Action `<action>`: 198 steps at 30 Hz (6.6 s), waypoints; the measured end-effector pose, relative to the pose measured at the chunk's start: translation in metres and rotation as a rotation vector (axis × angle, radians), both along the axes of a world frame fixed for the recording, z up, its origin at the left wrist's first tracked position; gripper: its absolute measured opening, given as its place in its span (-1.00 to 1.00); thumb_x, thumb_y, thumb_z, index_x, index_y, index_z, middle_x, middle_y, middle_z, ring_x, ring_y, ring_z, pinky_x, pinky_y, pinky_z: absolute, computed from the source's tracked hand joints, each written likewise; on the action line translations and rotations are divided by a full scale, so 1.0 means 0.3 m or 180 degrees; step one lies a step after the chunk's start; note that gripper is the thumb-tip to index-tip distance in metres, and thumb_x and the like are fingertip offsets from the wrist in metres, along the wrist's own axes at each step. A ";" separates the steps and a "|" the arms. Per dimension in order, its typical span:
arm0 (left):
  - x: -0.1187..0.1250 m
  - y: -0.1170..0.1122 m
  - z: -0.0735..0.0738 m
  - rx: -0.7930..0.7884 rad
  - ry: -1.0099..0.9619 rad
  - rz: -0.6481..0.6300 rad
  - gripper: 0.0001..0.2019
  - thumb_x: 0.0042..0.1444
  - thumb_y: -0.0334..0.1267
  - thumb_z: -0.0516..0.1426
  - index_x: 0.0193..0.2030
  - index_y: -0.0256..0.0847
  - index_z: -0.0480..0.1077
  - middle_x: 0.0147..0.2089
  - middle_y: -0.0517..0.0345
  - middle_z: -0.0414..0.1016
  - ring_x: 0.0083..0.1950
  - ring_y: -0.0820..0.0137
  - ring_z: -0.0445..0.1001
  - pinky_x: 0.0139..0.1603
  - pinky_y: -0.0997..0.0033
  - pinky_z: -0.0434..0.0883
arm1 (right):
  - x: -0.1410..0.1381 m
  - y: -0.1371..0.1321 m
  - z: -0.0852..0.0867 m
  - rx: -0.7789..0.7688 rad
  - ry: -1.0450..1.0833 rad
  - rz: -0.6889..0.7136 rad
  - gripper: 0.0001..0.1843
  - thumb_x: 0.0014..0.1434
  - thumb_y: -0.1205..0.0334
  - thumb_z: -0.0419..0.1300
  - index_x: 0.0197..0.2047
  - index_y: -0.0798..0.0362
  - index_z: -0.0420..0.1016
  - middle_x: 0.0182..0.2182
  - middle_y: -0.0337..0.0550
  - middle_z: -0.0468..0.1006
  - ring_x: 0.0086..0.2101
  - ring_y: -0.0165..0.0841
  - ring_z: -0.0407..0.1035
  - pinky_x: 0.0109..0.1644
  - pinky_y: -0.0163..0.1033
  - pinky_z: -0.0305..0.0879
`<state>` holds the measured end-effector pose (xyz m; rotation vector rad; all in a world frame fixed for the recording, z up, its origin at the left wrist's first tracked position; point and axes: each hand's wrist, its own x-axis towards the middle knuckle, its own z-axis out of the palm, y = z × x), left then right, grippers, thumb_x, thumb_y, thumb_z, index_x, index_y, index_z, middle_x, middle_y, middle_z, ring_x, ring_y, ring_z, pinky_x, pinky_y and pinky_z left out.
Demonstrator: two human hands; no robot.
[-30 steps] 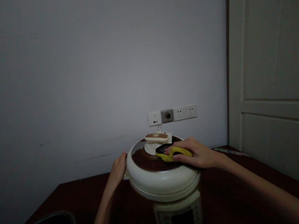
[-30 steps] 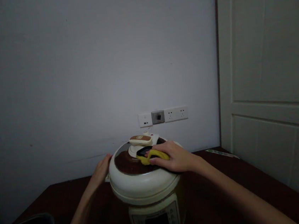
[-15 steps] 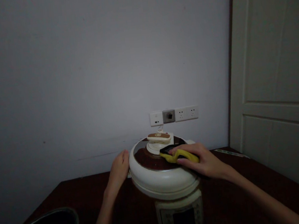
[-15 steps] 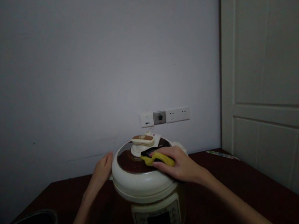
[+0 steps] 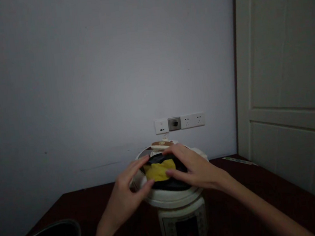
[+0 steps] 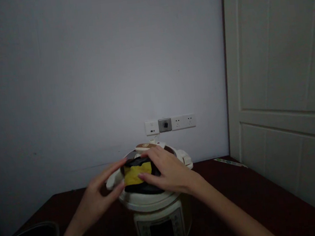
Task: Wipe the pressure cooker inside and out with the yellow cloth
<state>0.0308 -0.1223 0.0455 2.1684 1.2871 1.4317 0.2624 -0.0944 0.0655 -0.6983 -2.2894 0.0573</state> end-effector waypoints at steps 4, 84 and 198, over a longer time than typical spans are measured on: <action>0.011 -0.004 0.002 -0.0184 0.0522 -0.0605 -0.44 -0.11 -0.13 0.28 0.12 0.02 0.40 0.20 0.07 0.39 0.22 0.14 0.32 0.28 0.05 0.19 | 0.072 -0.042 -0.018 -0.0151 -0.0216 0.0229 -0.32 0.01 0.07 0.31 0.18 -0.02 0.22 0.06 0.01 0.36 0.06 -0.17 0.24 0.11 0.00 0.22; 0.042 0.650 0.085 -0.1577 0.0652 -0.1110 -0.66 0.00 -0.02 0.12 -0.46 -0.31 0.42 -0.55 0.20 0.35 -0.49 0.49 0.21 -0.47 0.50 0.13 | 0.196 0.167 -0.324 -0.0018 0.0726 -0.1580 -0.36 0.30 -0.10 -0.13 0.19 0.20 0.34 0.19 0.21 0.30 0.20 -0.09 0.17 0.27 0.16 0.07; 0.061 0.398 0.114 0.0645 0.1956 -0.1243 -0.57 0.31 -0.15 -0.09 0.29 -0.12 0.14 0.33 0.00 0.21 0.34 0.31 0.16 0.33 0.10 0.12 | 0.185 0.134 -0.293 0.0012 0.0668 -0.1682 -0.41 0.32 -0.01 -0.16 0.17 0.22 0.36 0.18 0.18 0.32 0.20 -0.14 0.17 0.28 0.12 0.09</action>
